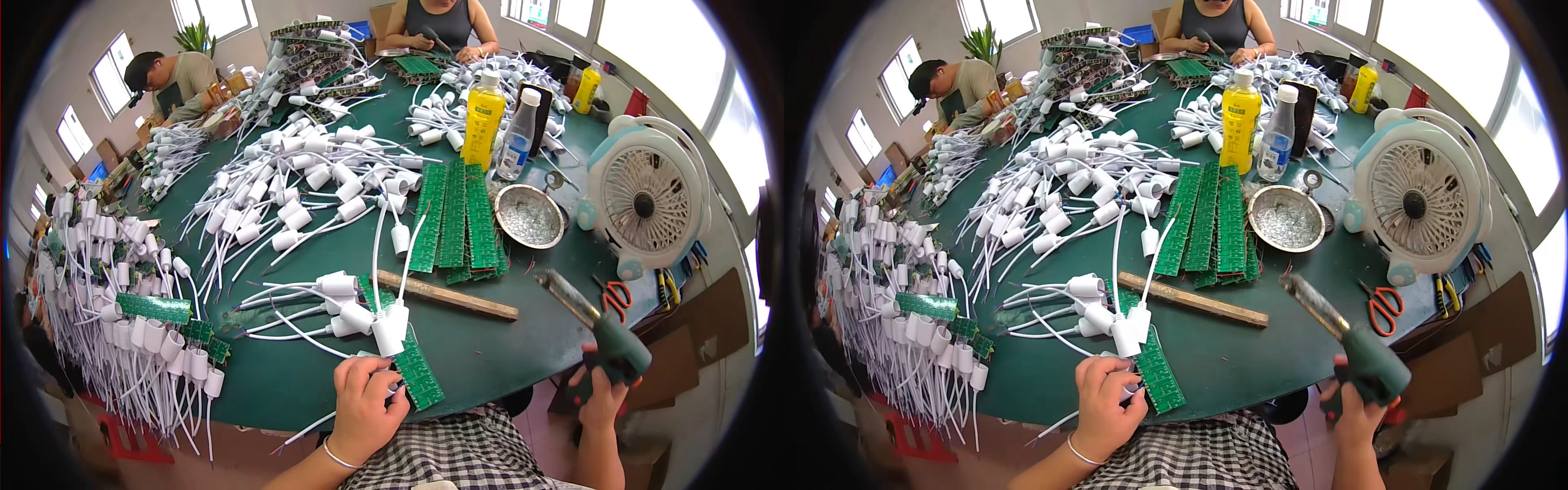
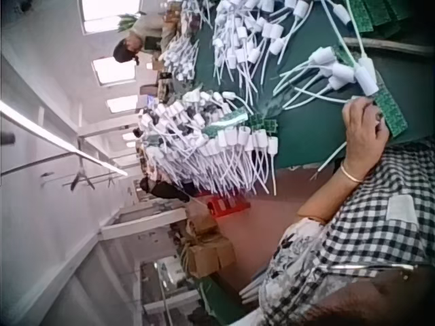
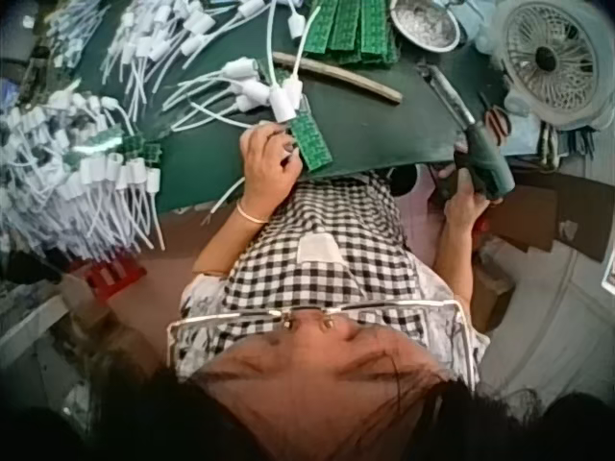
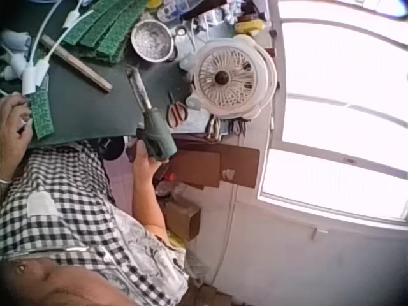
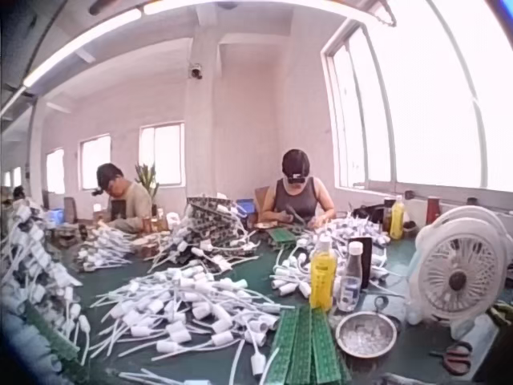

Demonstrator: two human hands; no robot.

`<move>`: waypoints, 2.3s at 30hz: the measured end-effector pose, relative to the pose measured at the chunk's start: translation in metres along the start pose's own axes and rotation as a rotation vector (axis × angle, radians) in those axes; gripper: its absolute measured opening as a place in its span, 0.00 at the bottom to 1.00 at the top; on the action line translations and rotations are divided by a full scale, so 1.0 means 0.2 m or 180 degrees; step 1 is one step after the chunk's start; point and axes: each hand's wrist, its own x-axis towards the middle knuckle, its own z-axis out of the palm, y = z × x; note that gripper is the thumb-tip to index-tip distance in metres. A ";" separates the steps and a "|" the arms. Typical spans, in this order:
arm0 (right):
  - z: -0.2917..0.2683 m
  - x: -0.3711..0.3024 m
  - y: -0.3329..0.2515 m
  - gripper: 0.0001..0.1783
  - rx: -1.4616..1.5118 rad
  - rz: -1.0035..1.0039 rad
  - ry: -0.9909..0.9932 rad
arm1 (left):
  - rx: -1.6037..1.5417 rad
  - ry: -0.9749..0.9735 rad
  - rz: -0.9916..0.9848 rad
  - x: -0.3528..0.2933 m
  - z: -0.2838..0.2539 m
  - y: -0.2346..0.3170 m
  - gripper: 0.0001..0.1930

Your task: The person positions socket components onto circuit boards and solders their wires to the boards using a soldering iron.

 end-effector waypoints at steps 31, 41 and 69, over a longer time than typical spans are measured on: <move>-0.13 -0.48 0.26 0.36 -0.2239 -0.0491 -0.3128 | 0.0139 -0.0103 0.0148 -0.02 -0.02 0.00 0.11; -0.16 -0.46 0.22 0.35 -0.1726 -0.0465 -0.2607 | 0.0119 -0.0105 0.0146 -0.02 -0.02 0.00 0.11; 0.39 0.20 0.20 0.20 0.2837 0.1170 0.0041 | 0.2059 0.0073 0.0785 0.04 -0.26 0.02 0.16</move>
